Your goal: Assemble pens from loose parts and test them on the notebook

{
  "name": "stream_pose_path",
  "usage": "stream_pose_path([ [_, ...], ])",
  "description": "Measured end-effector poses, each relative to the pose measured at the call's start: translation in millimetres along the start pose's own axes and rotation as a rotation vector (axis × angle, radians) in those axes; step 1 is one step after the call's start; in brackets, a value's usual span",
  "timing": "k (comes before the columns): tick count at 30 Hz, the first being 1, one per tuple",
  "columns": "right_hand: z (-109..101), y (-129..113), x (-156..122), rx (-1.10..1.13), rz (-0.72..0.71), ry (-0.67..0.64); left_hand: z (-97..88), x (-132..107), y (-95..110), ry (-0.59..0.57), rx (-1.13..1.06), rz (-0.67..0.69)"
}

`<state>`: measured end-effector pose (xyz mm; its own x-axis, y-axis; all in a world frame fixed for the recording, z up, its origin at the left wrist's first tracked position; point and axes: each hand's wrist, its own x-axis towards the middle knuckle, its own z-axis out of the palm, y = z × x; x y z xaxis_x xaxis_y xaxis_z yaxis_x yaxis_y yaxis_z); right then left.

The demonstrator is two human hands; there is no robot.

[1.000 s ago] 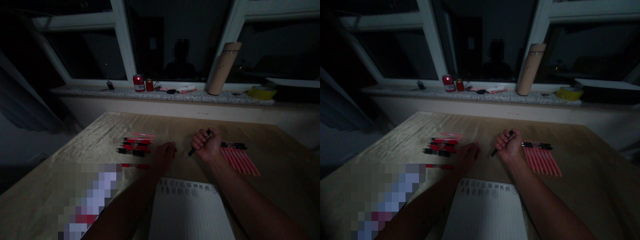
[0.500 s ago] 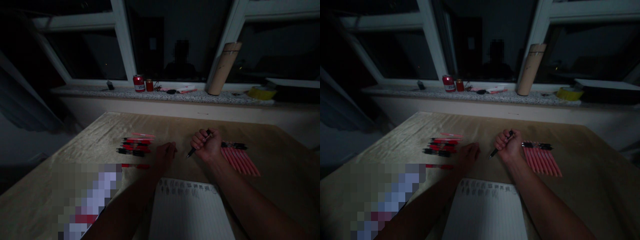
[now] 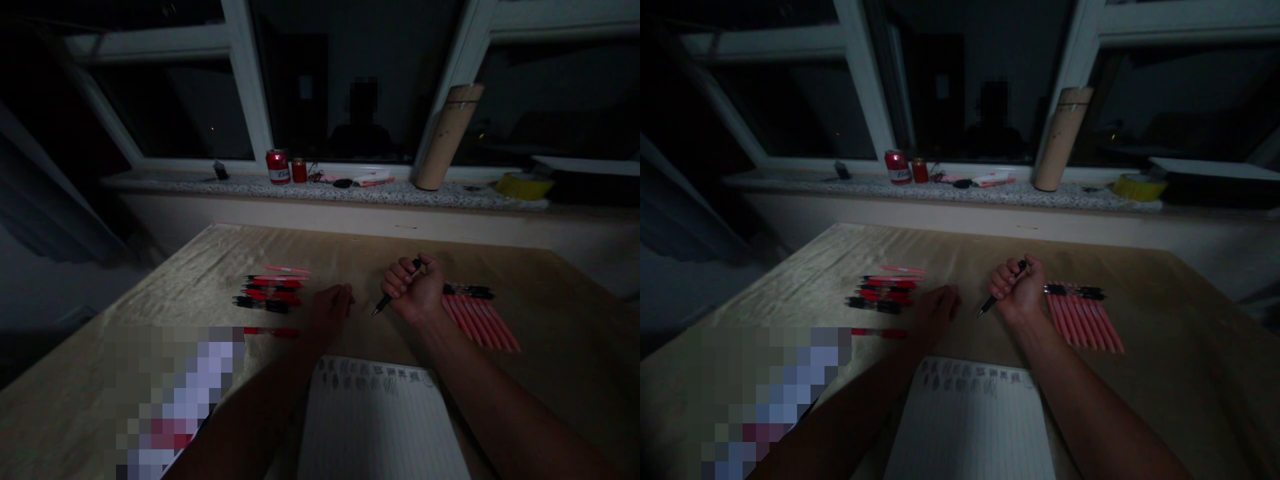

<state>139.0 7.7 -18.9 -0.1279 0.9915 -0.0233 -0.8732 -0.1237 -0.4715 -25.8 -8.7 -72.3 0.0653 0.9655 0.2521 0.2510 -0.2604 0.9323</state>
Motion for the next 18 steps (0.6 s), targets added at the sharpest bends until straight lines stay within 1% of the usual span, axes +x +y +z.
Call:
stream_pose_path([
  [5,-0.6,-0.2,0.5,-0.009,0.005,-0.031,0.4,-0.1,1.9,0.002,-0.017,-0.009],
  [12,-1.3,0.4,0.9,-0.015,-0.006,-0.027,0.1,0.1,0.8,-0.013,0.002,-0.007],
  [18,0.7,0.4,-1.0,-0.048,-0.008,-0.061,-0.6,0.2,1.6,-0.030,0.008,-0.035],
])
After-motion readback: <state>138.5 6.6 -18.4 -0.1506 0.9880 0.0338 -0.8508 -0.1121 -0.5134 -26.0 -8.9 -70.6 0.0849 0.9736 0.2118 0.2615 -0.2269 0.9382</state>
